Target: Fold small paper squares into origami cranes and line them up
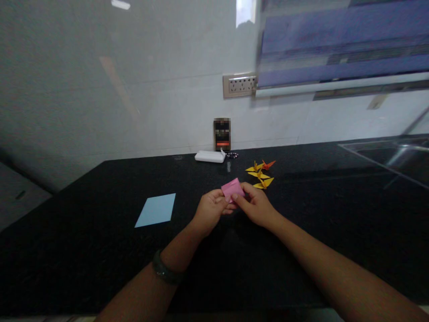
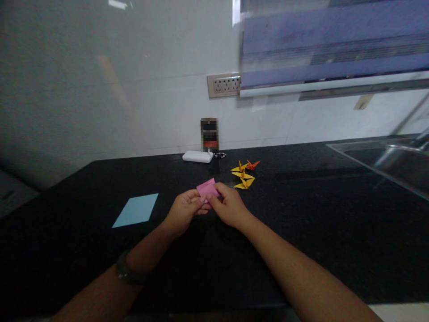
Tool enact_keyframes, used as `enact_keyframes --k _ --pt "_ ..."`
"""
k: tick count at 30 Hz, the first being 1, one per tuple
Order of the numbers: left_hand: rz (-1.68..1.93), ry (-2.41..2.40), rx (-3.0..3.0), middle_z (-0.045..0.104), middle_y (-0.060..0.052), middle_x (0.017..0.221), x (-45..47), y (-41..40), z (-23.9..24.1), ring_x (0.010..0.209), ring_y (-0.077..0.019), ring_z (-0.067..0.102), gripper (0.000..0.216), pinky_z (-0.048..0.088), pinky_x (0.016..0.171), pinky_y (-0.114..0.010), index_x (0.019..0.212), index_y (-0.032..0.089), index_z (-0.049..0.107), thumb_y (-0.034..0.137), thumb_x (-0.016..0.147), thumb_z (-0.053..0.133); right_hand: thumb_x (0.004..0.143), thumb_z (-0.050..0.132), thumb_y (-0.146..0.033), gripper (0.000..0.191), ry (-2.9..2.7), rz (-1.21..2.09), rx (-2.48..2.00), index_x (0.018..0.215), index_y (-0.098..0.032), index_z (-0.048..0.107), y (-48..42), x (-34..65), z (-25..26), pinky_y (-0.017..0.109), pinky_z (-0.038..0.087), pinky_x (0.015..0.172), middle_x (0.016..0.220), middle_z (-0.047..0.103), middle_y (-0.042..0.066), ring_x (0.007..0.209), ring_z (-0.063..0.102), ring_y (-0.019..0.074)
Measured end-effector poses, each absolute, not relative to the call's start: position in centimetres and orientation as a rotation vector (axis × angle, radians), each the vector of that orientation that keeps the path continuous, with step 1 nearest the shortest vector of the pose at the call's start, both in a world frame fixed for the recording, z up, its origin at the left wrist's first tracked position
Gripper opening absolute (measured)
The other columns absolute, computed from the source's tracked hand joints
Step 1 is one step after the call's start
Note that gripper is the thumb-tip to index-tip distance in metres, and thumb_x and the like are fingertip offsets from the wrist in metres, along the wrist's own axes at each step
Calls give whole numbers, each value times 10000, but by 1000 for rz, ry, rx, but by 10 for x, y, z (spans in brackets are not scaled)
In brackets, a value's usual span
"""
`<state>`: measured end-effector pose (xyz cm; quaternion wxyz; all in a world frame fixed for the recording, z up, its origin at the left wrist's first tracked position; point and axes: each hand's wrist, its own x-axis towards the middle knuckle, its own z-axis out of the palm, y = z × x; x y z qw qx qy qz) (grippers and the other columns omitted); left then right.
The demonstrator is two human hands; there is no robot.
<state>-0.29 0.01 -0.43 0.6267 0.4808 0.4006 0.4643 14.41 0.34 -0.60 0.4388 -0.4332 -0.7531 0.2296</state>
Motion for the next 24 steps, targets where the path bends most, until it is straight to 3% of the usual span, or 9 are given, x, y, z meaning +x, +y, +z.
enact_keyframes --k 5,12,19,24 --pt "1044 959 1146 643 -30 651 -1 0 -3 596 -123 629 244 473 512 -179 756 109 579 275 609 678 799 438 -309 229 -1768 715 -1065 691 -146 556 7 143 -6 224 349 539 612 503 -4 578 452 113" --pt "1052 1001 1142 650 -38 650 0 0 -4 600 -131 634 210 474 509 -185 747 110 575 256 625 663 788 459 -316 228 -1712 851 -1022 715 -136 579 10 144 -6 222 364 530 617 514 -1 569 453 109" --pt "1078 1003 1095 633 -21 599 0 0 -2 561 -108 614 193 467 506 -177 718 109 572 243 617 666 796 480 -273 204 -1787 721 -957 730 -148 628 7 144 -6 234 397 588 647 564 10 609 507 114" --pt "1120 970 1062 637 -16 646 0 1 -3 541 -75 583 213 459 510 -163 795 115 604 230 623 655 796 495 -231 216 -1970 474 -862 938 -202 656 3 144 -5 246 408 618 747 558 33 696 522 125"
